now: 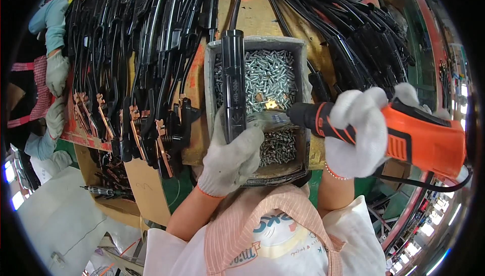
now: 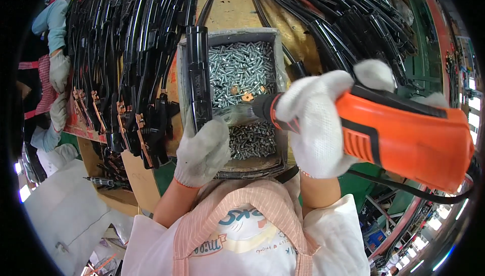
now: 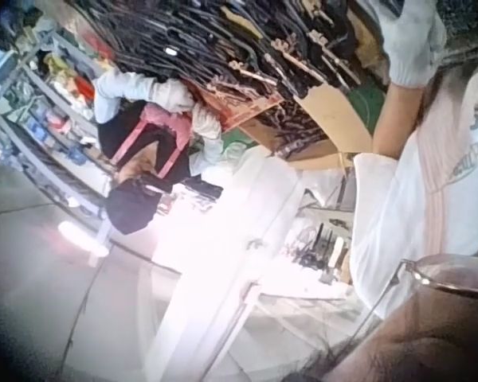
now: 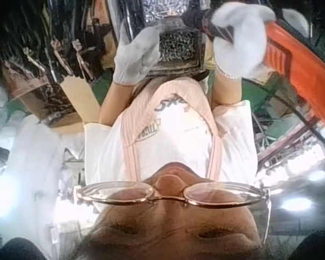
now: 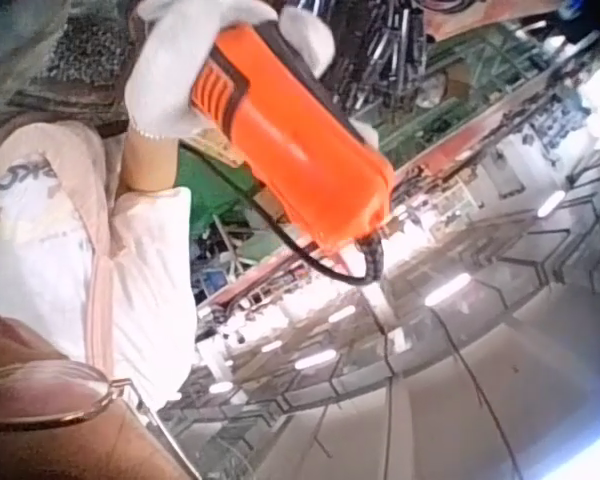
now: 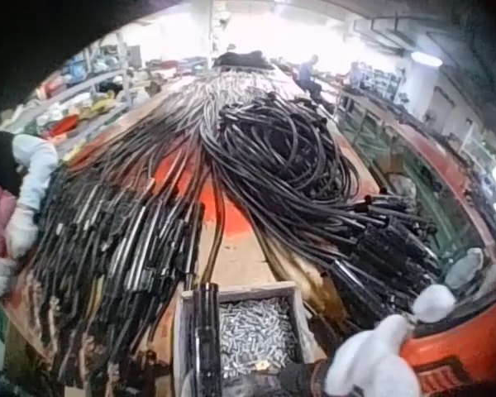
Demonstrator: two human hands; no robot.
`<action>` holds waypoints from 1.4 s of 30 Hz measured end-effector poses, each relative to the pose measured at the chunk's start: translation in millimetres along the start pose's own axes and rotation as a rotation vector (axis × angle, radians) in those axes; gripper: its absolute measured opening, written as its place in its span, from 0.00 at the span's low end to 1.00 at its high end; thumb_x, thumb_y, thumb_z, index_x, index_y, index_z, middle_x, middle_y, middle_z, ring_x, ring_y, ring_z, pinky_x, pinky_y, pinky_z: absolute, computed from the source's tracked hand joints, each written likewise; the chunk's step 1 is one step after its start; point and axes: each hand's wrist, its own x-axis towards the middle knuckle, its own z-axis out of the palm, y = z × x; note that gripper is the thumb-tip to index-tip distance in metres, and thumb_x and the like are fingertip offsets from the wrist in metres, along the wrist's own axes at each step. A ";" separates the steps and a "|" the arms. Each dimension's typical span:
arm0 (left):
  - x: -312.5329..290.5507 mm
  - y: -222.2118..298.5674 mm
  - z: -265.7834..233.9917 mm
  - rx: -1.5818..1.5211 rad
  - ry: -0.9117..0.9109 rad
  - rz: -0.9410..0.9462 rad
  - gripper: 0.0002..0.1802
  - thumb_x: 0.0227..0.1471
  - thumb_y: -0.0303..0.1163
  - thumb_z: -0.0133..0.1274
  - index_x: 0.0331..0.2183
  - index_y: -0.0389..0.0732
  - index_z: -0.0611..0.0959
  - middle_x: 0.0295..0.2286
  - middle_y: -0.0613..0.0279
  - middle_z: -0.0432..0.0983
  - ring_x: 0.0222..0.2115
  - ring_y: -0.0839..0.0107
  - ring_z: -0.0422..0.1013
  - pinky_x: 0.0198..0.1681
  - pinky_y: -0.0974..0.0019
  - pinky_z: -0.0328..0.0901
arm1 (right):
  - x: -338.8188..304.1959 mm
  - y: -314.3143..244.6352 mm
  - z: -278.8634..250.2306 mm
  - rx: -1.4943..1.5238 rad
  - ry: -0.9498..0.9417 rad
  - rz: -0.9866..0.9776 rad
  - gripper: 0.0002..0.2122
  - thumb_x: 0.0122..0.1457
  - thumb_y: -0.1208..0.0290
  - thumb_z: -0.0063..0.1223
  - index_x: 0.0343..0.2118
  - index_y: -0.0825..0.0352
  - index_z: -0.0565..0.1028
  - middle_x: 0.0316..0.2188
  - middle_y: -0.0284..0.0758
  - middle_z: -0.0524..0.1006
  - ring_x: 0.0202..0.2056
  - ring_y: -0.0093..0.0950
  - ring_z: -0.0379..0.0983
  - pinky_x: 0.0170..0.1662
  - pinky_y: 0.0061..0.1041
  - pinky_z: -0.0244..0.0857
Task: The person assembles plastic casings onto electrical cables by securing them with screws using a power screwdriver.
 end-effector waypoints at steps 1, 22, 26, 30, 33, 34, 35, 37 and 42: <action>-1.0 -2.8 -1.2 -0.091 0.056 0.043 0.18 0.59 0.33 0.48 0.52 0.46 0.69 0.28 0.64 0.72 0.23 0.71 0.71 0.20 0.71 0.65 | -2.6 5.4 -3.5 0.030 0.022 0.047 0.26 0.56 0.81 0.51 0.56 0.55 0.59 0.37 0.34 0.67 0.23 0.27 0.64 0.25 0.27 0.62; 7.9 -5.0 -6.2 -0.325 0.012 -0.098 0.42 0.48 0.20 0.57 0.60 0.42 0.54 0.33 0.64 0.72 0.23 0.78 0.70 0.23 0.75 0.67 | 1.9 4.0 -18.2 -0.107 0.151 0.116 0.22 0.58 0.80 0.46 0.55 0.62 0.57 0.25 0.28 0.59 0.22 0.17 0.51 0.24 0.16 0.48; -2.6 11.0 22.4 0.077 0.062 0.028 0.43 0.47 0.20 0.57 0.60 0.38 0.53 0.31 0.65 0.73 0.20 0.80 0.68 0.20 0.77 0.65 | 13.6 -10.1 -26.5 0.060 0.139 0.136 0.15 0.60 0.77 0.45 0.49 0.68 0.61 0.21 0.25 0.56 0.22 0.18 0.51 0.24 0.17 0.49; -3.9 14.1 20.2 0.136 0.053 -0.004 0.45 0.46 0.19 0.57 0.61 0.40 0.52 0.25 0.67 0.72 0.14 0.83 0.64 0.14 0.77 0.60 | 17.3 -12.7 -10.5 -0.020 0.229 0.028 0.13 0.60 0.77 0.46 0.47 0.68 0.62 0.21 0.25 0.56 0.22 0.17 0.53 0.27 0.16 0.52; -7.7 14.1 22.3 0.034 0.006 0.028 0.45 0.46 0.19 0.57 0.61 0.40 0.52 0.26 0.67 0.72 0.13 0.83 0.63 0.13 0.77 0.58 | 17.1 -13.6 0.3 -0.080 0.305 -0.044 0.13 0.59 0.78 0.46 0.46 0.68 0.63 0.20 0.25 0.57 0.21 0.17 0.54 0.30 0.15 0.54; -8.7 14.7 22.9 0.035 0.010 0.035 0.45 0.46 0.19 0.57 0.61 0.40 0.52 0.26 0.67 0.72 0.13 0.83 0.63 0.13 0.77 0.58 | 16.1 -13.4 3.5 -0.073 0.303 -0.043 0.13 0.59 0.78 0.46 0.46 0.68 0.63 0.20 0.25 0.57 0.21 0.17 0.54 0.30 0.15 0.54; -9.7 15.3 23.9 0.024 0.004 0.023 0.40 0.47 0.19 0.56 0.58 0.41 0.57 0.25 0.68 0.71 0.13 0.83 0.62 0.13 0.77 0.57 | 14.9 -13.4 6.6 -0.033 0.288 -0.018 0.12 0.59 0.78 0.46 0.46 0.68 0.63 0.20 0.25 0.57 0.21 0.17 0.54 0.29 0.15 0.54; -11.4 16.7 24.8 0.000 -0.008 0.000 0.28 0.50 0.18 0.56 0.51 0.43 0.66 0.23 0.69 0.70 0.12 0.85 0.59 0.13 0.77 0.53 | 13.4 -13.1 11.9 0.045 0.254 0.033 0.12 0.59 0.79 0.47 0.45 0.67 0.63 0.20 0.24 0.57 0.21 0.16 0.53 0.28 0.15 0.54; -6.1 8.4 15.4 0.018 -0.022 0.059 0.27 0.50 0.20 0.58 0.50 0.44 0.66 0.23 0.70 0.70 0.12 0.85 0.58 0.12 0.77 0.52 | 10.5 -12.0 17.3 0.272 0.227 0.161 0.13 0.59 0.80 0.47 0.46 0.67 0.63 0.20 0.23 0.56 0.20 0.15 0.51 0.25 0.15 0.52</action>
